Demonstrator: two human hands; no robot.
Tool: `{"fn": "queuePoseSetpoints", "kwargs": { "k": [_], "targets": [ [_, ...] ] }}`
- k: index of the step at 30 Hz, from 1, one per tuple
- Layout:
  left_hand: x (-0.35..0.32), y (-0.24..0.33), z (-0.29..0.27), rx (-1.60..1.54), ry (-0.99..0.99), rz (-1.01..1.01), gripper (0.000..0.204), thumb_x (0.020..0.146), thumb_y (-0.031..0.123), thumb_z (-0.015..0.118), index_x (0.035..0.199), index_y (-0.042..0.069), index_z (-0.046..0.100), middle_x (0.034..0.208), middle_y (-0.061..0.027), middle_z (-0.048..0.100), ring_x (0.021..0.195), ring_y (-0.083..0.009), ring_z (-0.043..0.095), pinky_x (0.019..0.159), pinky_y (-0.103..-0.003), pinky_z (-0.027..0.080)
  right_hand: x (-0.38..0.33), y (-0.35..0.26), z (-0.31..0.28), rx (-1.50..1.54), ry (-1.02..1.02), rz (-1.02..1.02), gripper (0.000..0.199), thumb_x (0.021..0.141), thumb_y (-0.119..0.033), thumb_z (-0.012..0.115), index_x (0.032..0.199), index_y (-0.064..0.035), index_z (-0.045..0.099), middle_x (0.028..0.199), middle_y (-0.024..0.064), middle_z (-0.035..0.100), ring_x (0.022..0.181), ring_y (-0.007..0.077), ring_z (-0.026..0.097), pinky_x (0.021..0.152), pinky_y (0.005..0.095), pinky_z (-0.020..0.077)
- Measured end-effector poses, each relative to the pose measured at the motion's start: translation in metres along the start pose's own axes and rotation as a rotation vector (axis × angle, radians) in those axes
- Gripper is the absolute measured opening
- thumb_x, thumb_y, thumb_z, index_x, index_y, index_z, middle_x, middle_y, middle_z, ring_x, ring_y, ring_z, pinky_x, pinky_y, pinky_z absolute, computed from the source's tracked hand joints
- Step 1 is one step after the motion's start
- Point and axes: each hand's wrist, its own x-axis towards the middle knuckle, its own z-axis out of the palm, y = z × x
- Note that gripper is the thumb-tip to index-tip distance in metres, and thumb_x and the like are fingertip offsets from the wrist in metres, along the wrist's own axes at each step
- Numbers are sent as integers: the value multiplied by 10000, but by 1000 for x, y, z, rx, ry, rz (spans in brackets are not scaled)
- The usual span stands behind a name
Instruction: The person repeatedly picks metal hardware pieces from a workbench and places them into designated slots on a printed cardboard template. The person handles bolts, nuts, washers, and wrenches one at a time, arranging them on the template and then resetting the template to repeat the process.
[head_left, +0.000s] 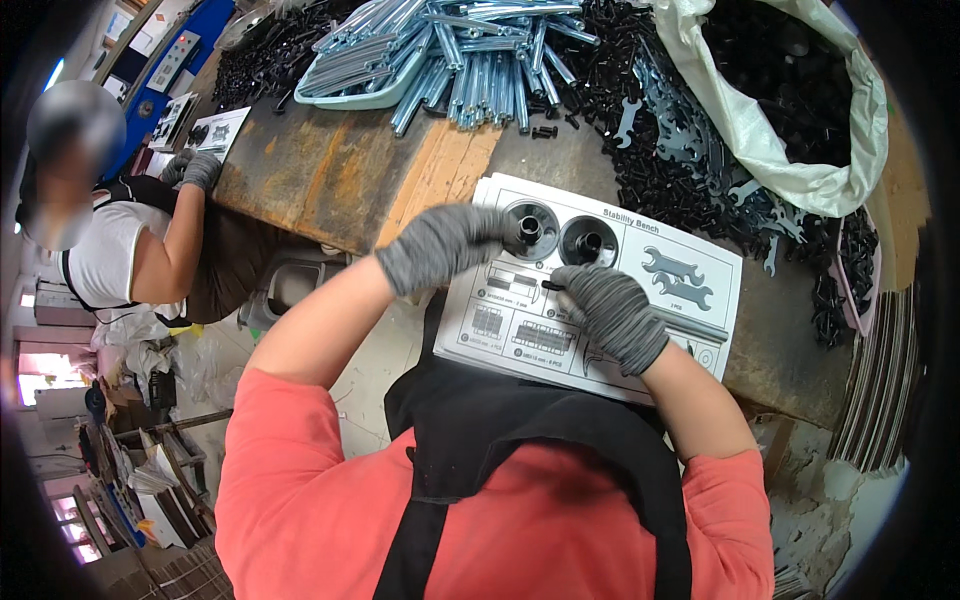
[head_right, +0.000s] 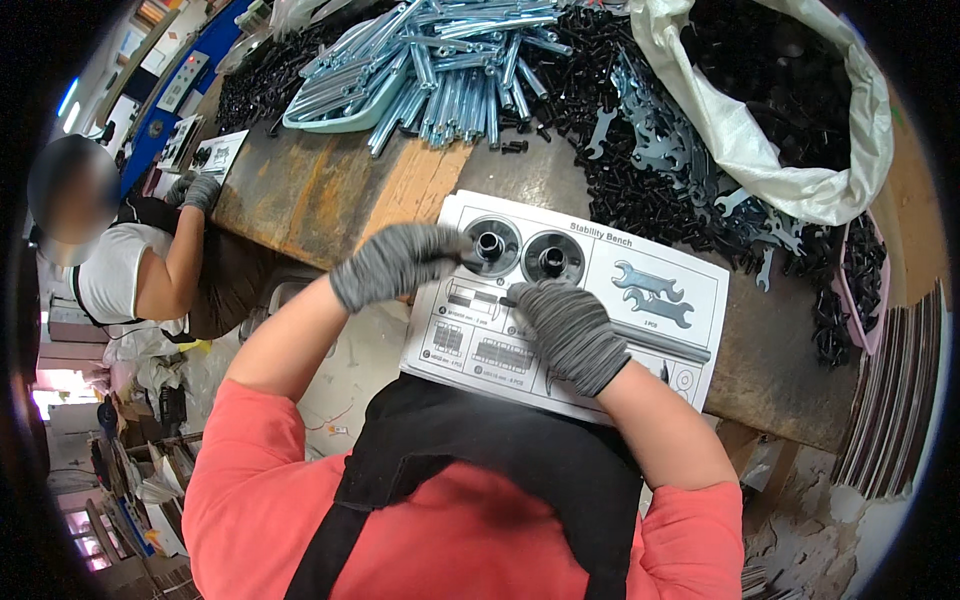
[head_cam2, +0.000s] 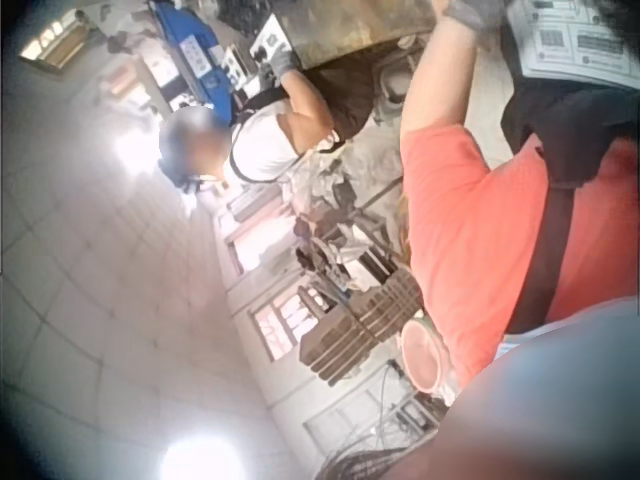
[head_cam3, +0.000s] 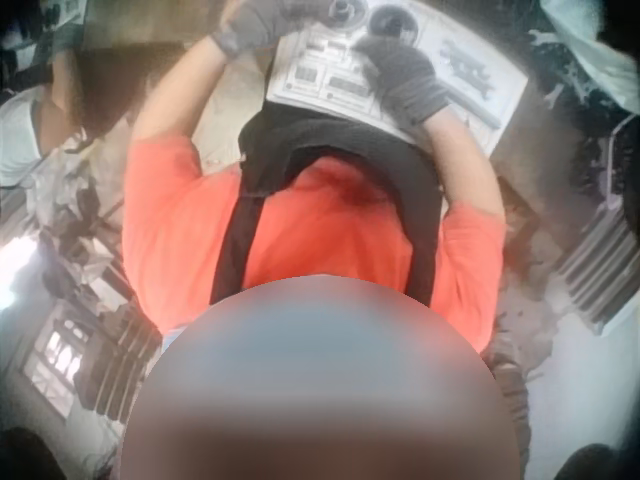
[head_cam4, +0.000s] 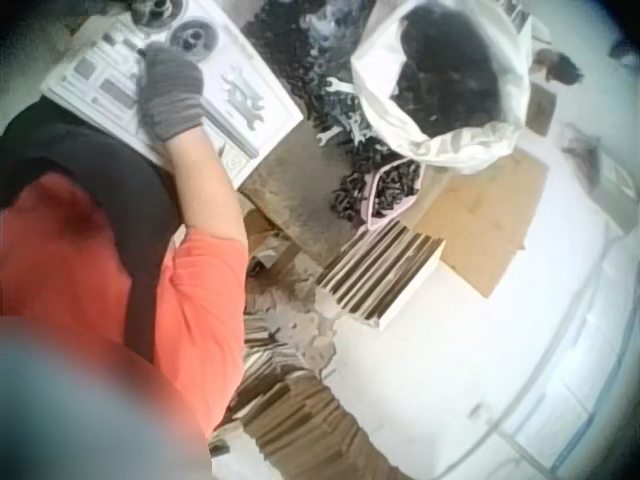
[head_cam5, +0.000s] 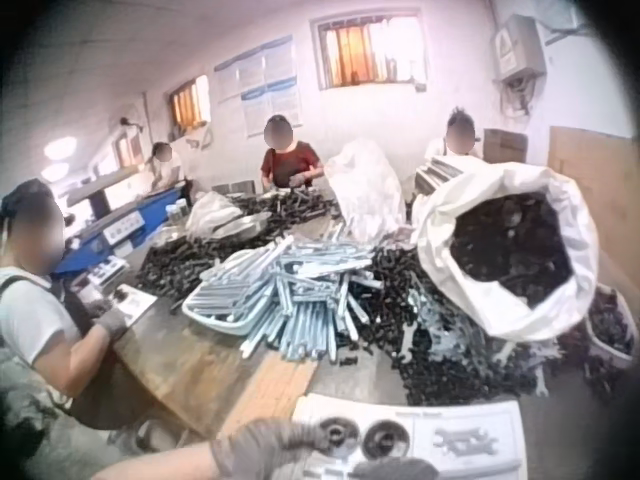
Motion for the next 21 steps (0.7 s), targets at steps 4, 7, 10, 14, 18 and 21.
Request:
{"fn": "queuePoseSetpoints", "kwargs": {
  "k": [4,7,10,14,18,21],
  "targets": [
    [-28,6,14,869,-192,-128,218,829,205,546,1028,137,605,799,-66,590,741,-247,604,641,-366,488,-4,-14,12,-64,-87,51,244,863,-232,477,995,-55,581,745,149,615,682,317,607,612,432,482],
    [-36,7,16,983,-181,-198,228,841,281,514,1003,152,611,770,-66,573,717,-237,604,606,-375,481,-4,-18,8,-113,-149,38,251,857,-218,470,1005,-37,563,748,157,613,688,324,607,608,434,482],
    [-33,10,16,985,-180,-206,248,850,333,499,957,146,621,757,-66,582,713,-233,609,597,-373,481,-4,-19,9,-193,-200,31,251,820,-190,490,1000,-28,554,757,165,608,689,321,610,599,432,482],
    [-28,12,16,985,-248,-173,248,857,325,492,916,126,628,725,-65,591,677,-239,613,565,-371,482,-6,-26,10,-293,-217,19,293,798,-175,505,1047,-26,543,782,160,615,695,300,620,565,436,480],
    [-24,20,21,991,-310,-223,207,856,272,492,859,114,626,715,-85,607,683,-240,627,562,-377,487,-11,-32,16,-412,-175,-57,338,821,-193,477,1101,-7,516,775,157,625,681,283,626,536,419,479],
    [-19,16,29,925,-329,-362,225,849,258,515,855,69,639,755,-119,643,719,-250,638,609,-376,491,-3,-35,11,-330,-243,21,293,845,-217,473,1035,-2,531,747,174,625,665,294,629,550,427,478]
  ]
}}
